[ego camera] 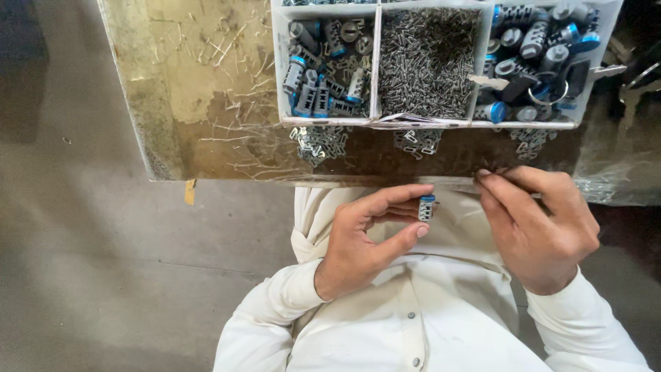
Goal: The person repeatedly picks small metal clips from a compartmentalized tray and attaches them to cylindrical blue-and-white components. The person handles the items one at a time, placing the assembled units back into the tray. The task continues in a repetitive loop without visible completion.
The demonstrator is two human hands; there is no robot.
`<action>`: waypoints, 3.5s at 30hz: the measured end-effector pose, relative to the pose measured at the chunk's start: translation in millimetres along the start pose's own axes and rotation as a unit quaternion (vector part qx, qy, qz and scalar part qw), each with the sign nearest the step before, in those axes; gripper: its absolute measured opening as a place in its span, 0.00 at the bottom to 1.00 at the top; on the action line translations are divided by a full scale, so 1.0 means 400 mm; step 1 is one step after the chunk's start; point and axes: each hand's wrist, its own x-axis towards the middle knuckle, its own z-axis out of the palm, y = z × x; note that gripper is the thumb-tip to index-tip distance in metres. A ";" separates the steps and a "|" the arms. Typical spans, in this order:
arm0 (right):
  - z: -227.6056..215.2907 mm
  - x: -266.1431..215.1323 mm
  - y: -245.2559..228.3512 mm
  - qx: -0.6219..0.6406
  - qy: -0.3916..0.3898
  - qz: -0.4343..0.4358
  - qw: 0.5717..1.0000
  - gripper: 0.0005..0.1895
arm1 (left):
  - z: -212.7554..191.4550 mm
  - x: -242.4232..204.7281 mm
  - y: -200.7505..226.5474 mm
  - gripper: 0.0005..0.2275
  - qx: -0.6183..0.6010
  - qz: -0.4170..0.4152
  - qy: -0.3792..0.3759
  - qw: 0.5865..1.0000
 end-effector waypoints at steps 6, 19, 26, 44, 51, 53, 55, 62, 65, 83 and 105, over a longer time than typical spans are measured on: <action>0.023 -0.025 -0.034 0.203 -0.050 0.095 0.973 0.10 | 0.010 -0.003 0.007 0.20 -0.013 0.027 0.021 0.999; 0.040 -0.014 -0.077 0.242 -0.021 0.107 0.964 0.07 | 0.000 -0.010 0.013 0.20 0.026 0.052 0.011 0.998; 0.037 -0.017 -0.084 0.210 -0.025 0.065 0.975 0.09 | -0.013 -0.019 0.003 0.20 -0.023 0.028 0.006 0.999; 0.114 0.141 -0.197 0.032 -0.063 -0.105 0.992 0.17 | -0.117 -0.093 -0.030 0.21 -0.086 0.040 0.158 0.983; 0.127 0.149 -0.199 -0.025 -0.055 -0.098 0.993 0.15 | -0.113 -0.083 -0.022 0.21 -0.086 0.043 0.141 0.985; 0.120 0.138 -0.191 -0.019 -0.048 -0.105 0.993 0.14 | -0.114 -0.085 -0.021 0.21 -0.084 0.046 0.137 0.986; 0.112 0.120 -0.175 -0.014 -0.047 -0.137 0.989 0.14 | -0.113 -0.083 -0.023 0.21 -0.084 0.041 0.134 0.987; 0.115 0.048 -0.127 0.231 -0.047 0.030 0.971 0.10 | -0.083 -0.064 -0.030 0.21 -0.132 0.031 0.079 0.988; 0.116 0.034 -0.130 0.199 -0.029 0.023 0.979 0.10 | -0.069 -0.064 -0.019 0.21 -0.112 0.053 0.087 0.989; 0.083 0.043 -0.147 0.213 -0.071 0.024 0.974 0.07 | -0.070 -0.054 0.001 0.21 0.071 0.088 0.079 0.990; 0.092 0.033 -0.134 0.210 -0.037 0.044 0.976 0.11 | -0.055 -0.056 -0.023 0.21 -0.057 0.069 0.088 0.992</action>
